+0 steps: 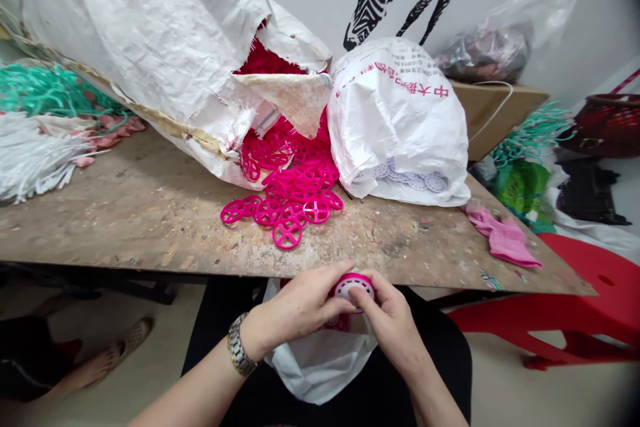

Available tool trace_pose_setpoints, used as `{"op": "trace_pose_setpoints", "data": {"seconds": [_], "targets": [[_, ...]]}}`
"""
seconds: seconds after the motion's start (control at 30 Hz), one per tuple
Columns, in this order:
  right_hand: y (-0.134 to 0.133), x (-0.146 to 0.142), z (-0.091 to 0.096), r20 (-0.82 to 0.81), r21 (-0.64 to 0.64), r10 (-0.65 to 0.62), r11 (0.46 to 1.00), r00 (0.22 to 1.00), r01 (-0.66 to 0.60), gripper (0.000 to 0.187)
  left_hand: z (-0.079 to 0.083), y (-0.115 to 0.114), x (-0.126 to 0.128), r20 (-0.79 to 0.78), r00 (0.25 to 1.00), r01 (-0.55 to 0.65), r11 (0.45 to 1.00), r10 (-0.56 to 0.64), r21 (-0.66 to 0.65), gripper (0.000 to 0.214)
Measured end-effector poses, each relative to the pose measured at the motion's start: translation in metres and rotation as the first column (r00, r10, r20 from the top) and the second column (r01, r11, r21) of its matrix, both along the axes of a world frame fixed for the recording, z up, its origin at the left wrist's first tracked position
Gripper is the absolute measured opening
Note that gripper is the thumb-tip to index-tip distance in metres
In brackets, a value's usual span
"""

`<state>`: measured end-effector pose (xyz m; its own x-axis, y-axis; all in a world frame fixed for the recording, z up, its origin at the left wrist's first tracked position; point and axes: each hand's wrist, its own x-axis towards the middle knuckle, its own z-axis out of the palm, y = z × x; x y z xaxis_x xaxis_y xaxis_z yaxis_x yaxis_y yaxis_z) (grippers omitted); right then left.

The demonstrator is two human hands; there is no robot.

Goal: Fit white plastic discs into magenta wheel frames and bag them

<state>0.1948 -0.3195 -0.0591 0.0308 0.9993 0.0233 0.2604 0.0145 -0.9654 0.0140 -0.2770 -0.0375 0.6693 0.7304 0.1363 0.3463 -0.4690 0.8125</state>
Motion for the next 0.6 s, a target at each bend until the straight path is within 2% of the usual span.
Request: {"op": "trace_pose_setpoints", "data": {"seconds": [0.03, 0.1, 0.17, 0.27, 0.37, 0.47, 0.6], "targets": [[-0.002, 0.003, -0.002, 0.037, -0.015, 0.019, 1.000, 0.999, -0.019, 0.022, 0.004, 0.005, -0.003, -0.025, 1.000, -0.014, 0.999, 0.015, 0.049, 0.052], [-0.005, 0.010, -0.008, 0.119, -0.049, 0.067, 0.997, 0.991, -0.061, 0.024, 0.011, 0.019, -0.007, -0.053, 0.990, -0.119, 0.971, 0.133, 0.209, 0.050], [-0.008, 0.016, -0.015, 0.227, -0.092, 0.128, 0.990, 0.965, -0.110, 0.026, 0.016, 0.035, -0.008, -0.083, 0.959, -0.219, 0.891, 0.273, 0.397, 0.046], [-0.011, 0.023, -0.029, 0.427, -0.149, 0.211, 0.976, 0.879, -0.162, 0.026, 0.018, 0.059, -0.004, -0.187, 0.894, -0.239, 0.785, 0.408, 0.572, 0.051], [-0.014, 0.028, -0.039, 0.586, -0.152, 0.227, 0.974, 0.778, -0.170, 0.020, 0.015, 0.078, 0.003, -0.293, 0.818, -0.220, 0.741, 0.494, 0.635, 0.058], [-0.016, 0.029, -0.038, 0.584, -0.124, 0.231, 0.973, 0.778, -0.196, 0.020, 0.007, 0.091, 0.007, -0.342, 0.777, -0.201, 0.723, 0.528, 0.661, 0.058], [-0.017, 0.024, -0.020, 0.377, -0.121, 0.277, 0.961, 0.884, -0.249, 0.021, 0.001, 0.099, 0.006, -0.334, 0.788, -0.192, 0.722, 0.517, 0.665, 0.056]]}}
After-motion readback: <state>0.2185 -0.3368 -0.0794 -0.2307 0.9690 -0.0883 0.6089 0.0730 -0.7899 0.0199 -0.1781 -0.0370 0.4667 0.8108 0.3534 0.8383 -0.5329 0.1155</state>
